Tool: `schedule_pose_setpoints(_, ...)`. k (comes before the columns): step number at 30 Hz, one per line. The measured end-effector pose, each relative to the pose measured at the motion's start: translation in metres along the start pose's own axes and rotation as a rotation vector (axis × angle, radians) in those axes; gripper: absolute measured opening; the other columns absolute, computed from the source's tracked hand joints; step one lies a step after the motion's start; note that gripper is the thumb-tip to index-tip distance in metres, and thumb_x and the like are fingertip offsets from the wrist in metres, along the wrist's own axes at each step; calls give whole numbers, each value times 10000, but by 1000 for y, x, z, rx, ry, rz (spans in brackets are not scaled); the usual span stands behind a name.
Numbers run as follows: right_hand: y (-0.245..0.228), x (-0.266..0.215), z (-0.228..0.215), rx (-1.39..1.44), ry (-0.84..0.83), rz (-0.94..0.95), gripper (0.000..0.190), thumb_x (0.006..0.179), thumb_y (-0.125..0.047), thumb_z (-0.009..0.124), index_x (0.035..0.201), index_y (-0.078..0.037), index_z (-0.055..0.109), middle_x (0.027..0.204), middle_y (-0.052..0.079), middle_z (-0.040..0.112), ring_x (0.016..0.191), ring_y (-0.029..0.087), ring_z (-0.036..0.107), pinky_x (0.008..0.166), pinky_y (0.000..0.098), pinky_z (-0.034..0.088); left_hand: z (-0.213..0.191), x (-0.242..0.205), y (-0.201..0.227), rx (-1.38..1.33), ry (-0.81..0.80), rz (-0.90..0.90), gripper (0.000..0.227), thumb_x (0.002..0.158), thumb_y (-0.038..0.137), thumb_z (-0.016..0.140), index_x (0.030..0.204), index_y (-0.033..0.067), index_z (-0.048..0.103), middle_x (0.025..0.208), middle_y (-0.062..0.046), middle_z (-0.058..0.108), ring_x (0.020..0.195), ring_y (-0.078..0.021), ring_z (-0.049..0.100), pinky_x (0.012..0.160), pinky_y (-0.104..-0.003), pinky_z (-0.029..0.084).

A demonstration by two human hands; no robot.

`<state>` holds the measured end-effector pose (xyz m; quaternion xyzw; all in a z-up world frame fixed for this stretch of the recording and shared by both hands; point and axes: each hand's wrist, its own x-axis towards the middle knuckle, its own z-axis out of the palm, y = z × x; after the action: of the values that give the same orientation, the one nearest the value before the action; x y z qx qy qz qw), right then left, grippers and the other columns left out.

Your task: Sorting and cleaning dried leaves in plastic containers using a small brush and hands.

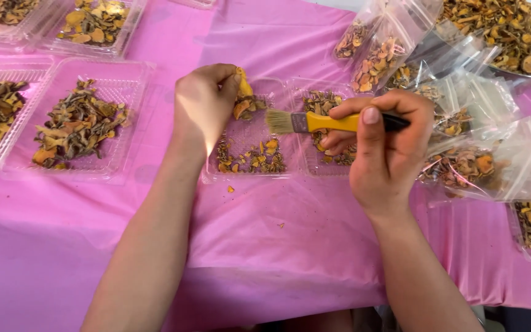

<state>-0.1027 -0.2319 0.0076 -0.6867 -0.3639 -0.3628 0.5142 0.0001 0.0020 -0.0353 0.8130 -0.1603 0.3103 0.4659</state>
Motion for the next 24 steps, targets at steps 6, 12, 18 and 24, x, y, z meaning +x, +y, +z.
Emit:
schedule_pose_setpoints(6,2,-1,3,-30,-1,9,130,1152,-117,409,1160,1,356,993,272,664,615,253,685,540,280,587,7,0,-9,554,-320,-147,255,935,79,469,753,118,643,760,-81,654,762,-303,568,696,-483,527)
schedule_pose_setpoints(12,1,0,0,-35,22,51,179,1151,-175,419,1164,-8,355,1014,274,665,613,252,682,558,276,584,-19,-2,81,610,-747,-268,440,963,505,591,1325,265,662,1325,-105,589,1328,-375,412,1115,-578,334)
schedule_pose_setpoints(18,1,-2,1,-68,-1,52,172,1144,-166,425,1156,-6,364,1016,256,676,627,236,694,586,276,592,6,-14,48,765,-913,-136,333,899,567,623,1166,388,711,1181,8,609,1287,-284,442,1005,-502,299)
schedule_pose_setpoints(24,2,-3,2,-86,-7,39,171,1144,-162,433,1153,-1,376,1014,249,681,633,228,695,591,266,578,19,-16,28,736,-872,28,207,972,269,563,822,213,695,761,-6,685,865,-271,672,1053,-505,377)
